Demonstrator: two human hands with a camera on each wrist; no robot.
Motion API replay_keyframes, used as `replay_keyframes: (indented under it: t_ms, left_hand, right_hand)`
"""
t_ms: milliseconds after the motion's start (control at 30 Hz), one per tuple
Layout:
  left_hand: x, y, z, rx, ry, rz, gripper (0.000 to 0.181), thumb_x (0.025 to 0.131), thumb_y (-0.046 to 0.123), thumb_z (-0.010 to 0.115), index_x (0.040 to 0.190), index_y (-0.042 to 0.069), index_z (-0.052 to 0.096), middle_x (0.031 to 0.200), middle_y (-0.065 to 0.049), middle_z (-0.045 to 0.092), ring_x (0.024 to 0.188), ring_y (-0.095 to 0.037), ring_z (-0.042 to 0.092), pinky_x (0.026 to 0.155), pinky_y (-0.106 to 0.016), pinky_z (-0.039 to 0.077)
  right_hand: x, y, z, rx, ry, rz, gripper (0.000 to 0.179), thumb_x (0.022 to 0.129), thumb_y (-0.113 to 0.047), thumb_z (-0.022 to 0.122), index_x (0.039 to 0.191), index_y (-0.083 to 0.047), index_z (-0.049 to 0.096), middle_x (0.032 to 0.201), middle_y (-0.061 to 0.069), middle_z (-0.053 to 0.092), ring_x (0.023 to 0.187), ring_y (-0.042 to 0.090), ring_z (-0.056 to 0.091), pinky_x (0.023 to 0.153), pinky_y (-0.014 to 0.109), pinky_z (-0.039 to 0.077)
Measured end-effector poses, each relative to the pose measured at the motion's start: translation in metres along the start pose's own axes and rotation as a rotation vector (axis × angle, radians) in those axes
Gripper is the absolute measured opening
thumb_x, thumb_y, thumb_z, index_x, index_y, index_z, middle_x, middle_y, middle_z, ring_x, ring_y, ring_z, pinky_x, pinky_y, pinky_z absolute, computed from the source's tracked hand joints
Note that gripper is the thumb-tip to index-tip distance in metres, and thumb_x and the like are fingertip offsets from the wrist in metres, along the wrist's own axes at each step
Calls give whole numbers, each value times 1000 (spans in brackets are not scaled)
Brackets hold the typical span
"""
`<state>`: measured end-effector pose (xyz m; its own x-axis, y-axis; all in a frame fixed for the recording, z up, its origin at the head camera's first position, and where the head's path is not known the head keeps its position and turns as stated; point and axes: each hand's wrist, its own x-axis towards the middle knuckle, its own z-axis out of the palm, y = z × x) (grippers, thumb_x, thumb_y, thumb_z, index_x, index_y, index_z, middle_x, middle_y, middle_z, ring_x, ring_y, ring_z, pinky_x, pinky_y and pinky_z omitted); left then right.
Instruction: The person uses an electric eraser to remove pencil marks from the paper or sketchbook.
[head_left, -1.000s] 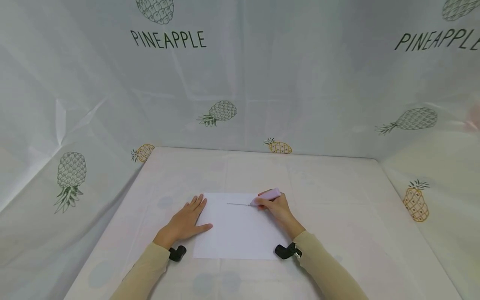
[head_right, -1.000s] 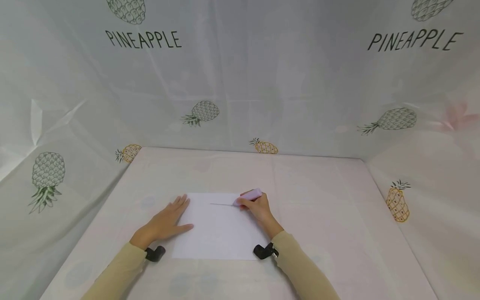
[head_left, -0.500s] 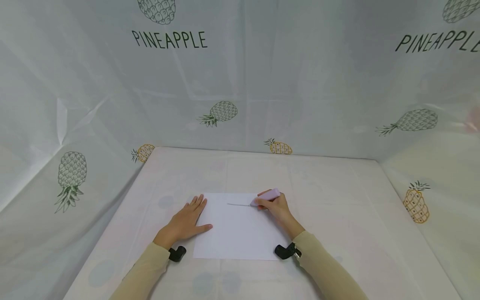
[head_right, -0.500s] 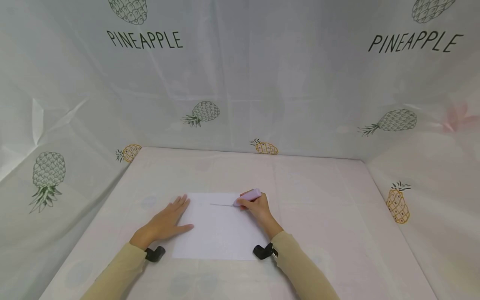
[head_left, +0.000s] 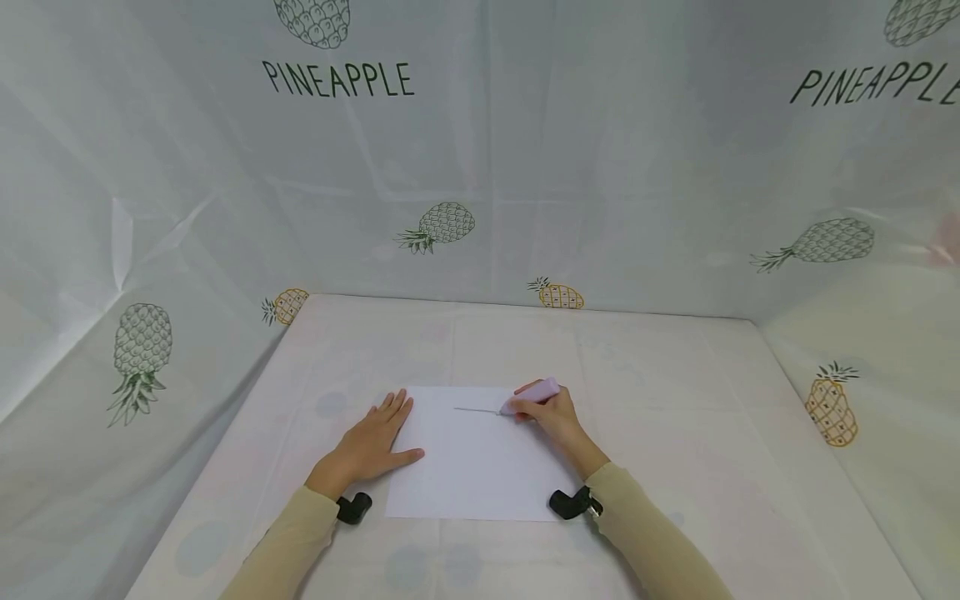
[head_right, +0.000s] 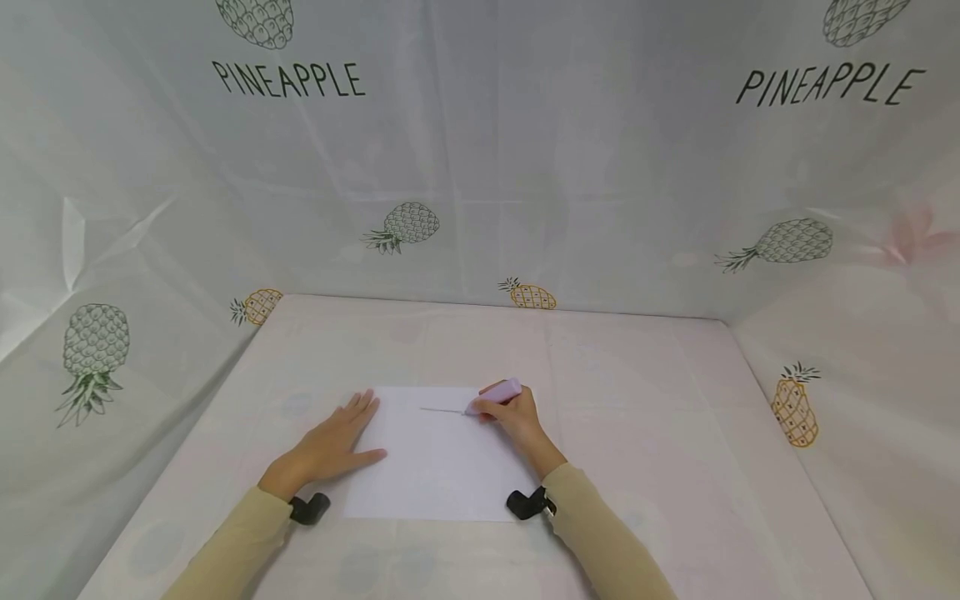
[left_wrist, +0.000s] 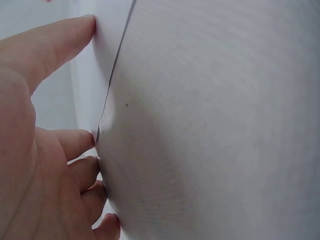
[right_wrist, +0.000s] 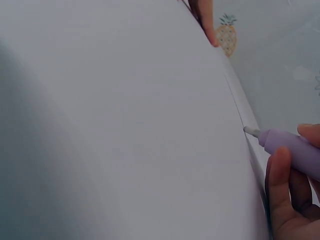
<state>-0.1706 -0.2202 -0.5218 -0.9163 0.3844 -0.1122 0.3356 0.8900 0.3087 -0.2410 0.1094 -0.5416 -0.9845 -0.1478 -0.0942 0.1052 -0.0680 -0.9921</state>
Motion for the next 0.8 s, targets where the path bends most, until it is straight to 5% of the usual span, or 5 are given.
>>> replay_keyframes:
  t_ms: [400, 800]
  left_hand:
    - [1, -1, 2, -5, -7, -4, 97, 92, 61, 59, 156, -3, 24, 163, -19, 16, 149, -38, 14, 118, -54, 21]
    - [1, -2, 1, -10, -12, -12, 98, 92, 61, 60, 156, -2, 23, 164, -19, 14, 150, -38, 13, 118, -54, 20]
  right_hand:
    - [-14, -27, 6, 20, 0, 2, 29, 80, 12, 76, 103, 21, 61, 82, 9, 70, 65, 22, 68, 64, 31, 59]
    - [-2, -2, 2, -19, 23, -40, 28, 77, 7, 81, 99, 15, 65, 84, 11, 71, 64, 18, 66, 59, 25, 57]
